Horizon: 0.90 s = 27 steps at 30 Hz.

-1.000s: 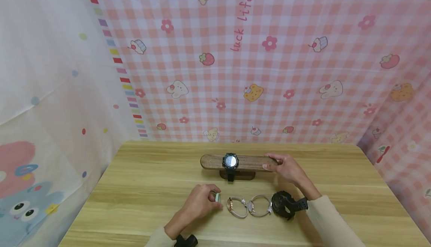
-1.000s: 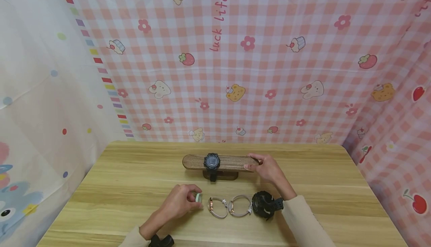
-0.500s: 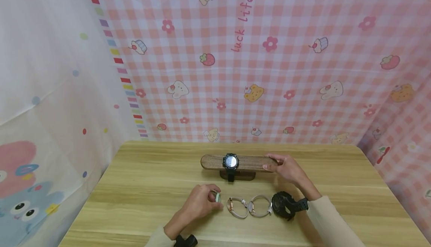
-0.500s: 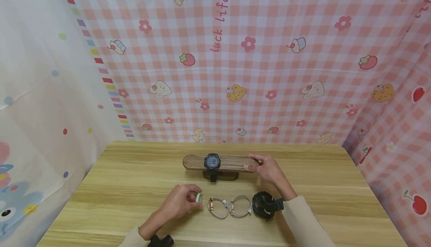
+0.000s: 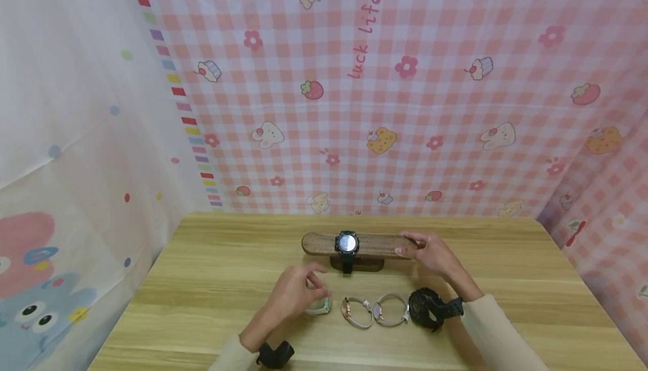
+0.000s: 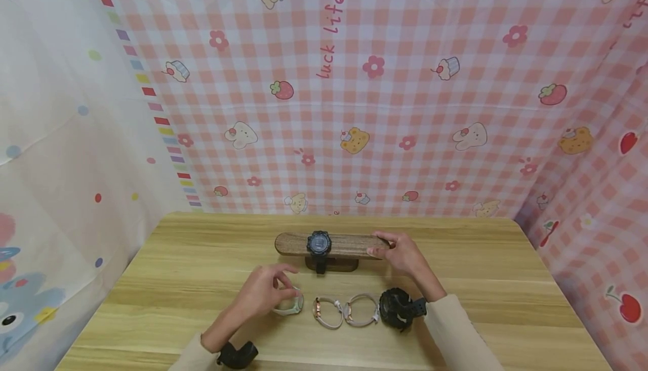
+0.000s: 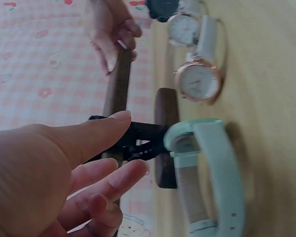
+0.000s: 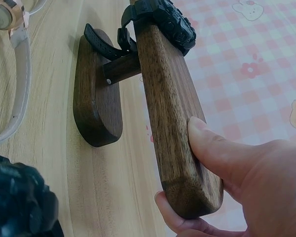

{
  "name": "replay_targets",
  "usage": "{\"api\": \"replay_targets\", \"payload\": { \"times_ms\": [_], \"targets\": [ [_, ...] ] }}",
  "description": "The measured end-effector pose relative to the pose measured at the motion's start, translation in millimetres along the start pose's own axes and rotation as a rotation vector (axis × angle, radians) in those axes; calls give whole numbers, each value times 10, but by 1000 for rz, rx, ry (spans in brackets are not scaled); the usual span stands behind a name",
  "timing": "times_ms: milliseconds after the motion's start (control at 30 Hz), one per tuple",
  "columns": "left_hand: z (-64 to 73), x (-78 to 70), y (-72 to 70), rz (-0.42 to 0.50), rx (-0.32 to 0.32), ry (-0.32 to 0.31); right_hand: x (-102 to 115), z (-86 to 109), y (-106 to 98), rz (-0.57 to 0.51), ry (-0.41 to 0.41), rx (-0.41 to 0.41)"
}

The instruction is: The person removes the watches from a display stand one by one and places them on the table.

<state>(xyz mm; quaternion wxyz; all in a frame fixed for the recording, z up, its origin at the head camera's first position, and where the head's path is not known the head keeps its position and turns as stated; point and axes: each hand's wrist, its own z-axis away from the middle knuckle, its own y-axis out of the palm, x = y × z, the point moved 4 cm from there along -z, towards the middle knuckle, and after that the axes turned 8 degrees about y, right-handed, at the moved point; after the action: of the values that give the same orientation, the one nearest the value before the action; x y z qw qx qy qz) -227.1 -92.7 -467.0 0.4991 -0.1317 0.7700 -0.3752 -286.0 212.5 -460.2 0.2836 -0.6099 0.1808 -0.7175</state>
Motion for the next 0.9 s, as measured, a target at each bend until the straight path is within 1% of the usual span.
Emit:
{"api": "replay_targets", "payload": {
  "times_ms": [133, 333, 467, 633, 900],
  "targets": [
    [-49, -30, -67, -22, -43, 3, 7, 2, 2, -6, 1, 2],
    [-139, -73, -115, -37, -79, -5, 21, 17, -6, -5, -9, -1],
    [-216, -106, -133, -32, -105, 18, 22, 21, -7, -1, -8, -3],
    [-334, -133, -136, -49, -124, 44, 19, 12, -6, 3, -8, -3],
    [-494, -179, -138, -80, -133, 14, 26, 11, -11, -10, -2, 0]
  ]
}}
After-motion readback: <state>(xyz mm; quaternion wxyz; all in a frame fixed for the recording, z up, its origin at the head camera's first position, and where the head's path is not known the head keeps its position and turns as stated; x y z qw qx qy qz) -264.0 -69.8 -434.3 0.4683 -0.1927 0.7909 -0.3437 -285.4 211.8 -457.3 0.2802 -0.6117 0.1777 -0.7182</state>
